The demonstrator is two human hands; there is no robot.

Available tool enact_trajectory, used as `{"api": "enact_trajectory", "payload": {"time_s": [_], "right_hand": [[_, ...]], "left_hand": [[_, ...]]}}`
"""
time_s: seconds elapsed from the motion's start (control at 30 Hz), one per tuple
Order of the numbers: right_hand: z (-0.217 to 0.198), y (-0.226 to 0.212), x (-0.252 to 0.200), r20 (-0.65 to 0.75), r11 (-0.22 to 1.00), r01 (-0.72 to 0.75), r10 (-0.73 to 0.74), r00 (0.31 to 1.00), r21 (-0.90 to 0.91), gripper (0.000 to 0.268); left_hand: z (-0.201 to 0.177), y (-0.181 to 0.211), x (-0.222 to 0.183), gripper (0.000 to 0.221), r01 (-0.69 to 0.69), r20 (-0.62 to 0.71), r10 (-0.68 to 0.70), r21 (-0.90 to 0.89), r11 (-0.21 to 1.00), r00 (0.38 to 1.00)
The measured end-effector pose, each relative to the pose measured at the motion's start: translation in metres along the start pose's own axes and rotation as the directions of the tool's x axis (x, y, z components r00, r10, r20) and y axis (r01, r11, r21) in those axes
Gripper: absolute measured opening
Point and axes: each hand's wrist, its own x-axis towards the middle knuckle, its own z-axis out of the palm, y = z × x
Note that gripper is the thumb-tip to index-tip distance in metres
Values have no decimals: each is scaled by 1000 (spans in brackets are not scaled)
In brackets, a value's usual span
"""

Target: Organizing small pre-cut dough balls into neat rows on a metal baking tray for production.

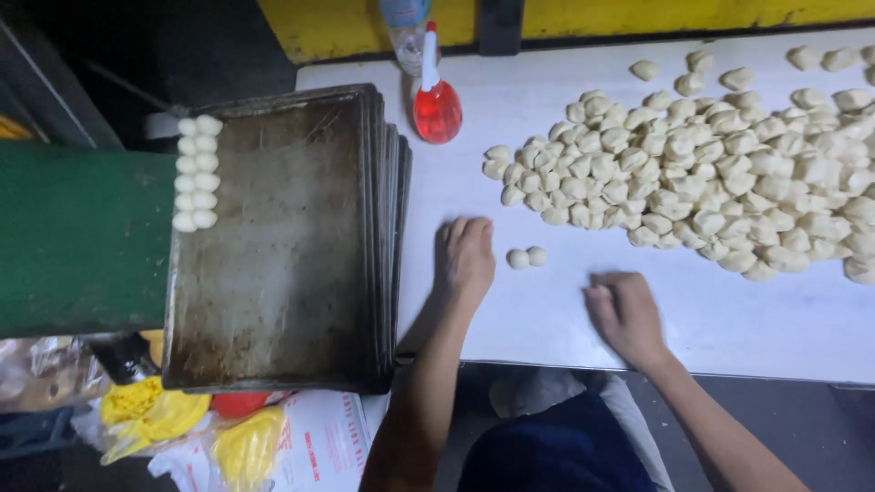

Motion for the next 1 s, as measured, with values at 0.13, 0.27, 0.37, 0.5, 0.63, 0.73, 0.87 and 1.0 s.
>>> {"api": "enact_trajectory", "payload": {"time_s": [0.13, 0.27, 0.37, 0.5, 0.63, 0.73, 0.87, 1.0], "right_hand": [[-12, 31, -44, 89, 993, 48, -38, 995, -109, 32], [18, 31, 17, 117, 860, 293, -268, 956, -418, 30], [38, 25, 50, 33, 845, 249, -265, 964, -473, 23], [35, -12, 27, 22, 837, 286, -312, 950, -467, 20], [6, 8, -15, 143, 883, 187, -138, 980, -430, 17], [8, 27, 4, 186, 850, 332, -278, 942, -409, 15], [30, 22, 59, 38, 817, 216, -232, 972, -534, 14], [37, 0, 54, 2, 824, 193, -227, 974, -533, 18]], "left_hand": [[-37, 7, -90, 21, 37, 29, -39, 74, 997, 999], [-2, -9, -70, 22, 56, 190, -111, 273, 960, 975], [22, -14, -42, 16, 108, 276, -201, 318, 942, 940], [-15, 6, -60, 14, -15, 409, -104, 277, 961, 907], [-49, 1, -109, 12, -99, 357, 3, 252, 963, 934], [-36, -14, -85, 21, -92, 340, -1, 259, 962, 940], [16, -21, -38, 21, -36, 213, -35, 319, 947, 976], [19, -16, -48, 18, -80, 147, 42, 269, 960, 988]]}}
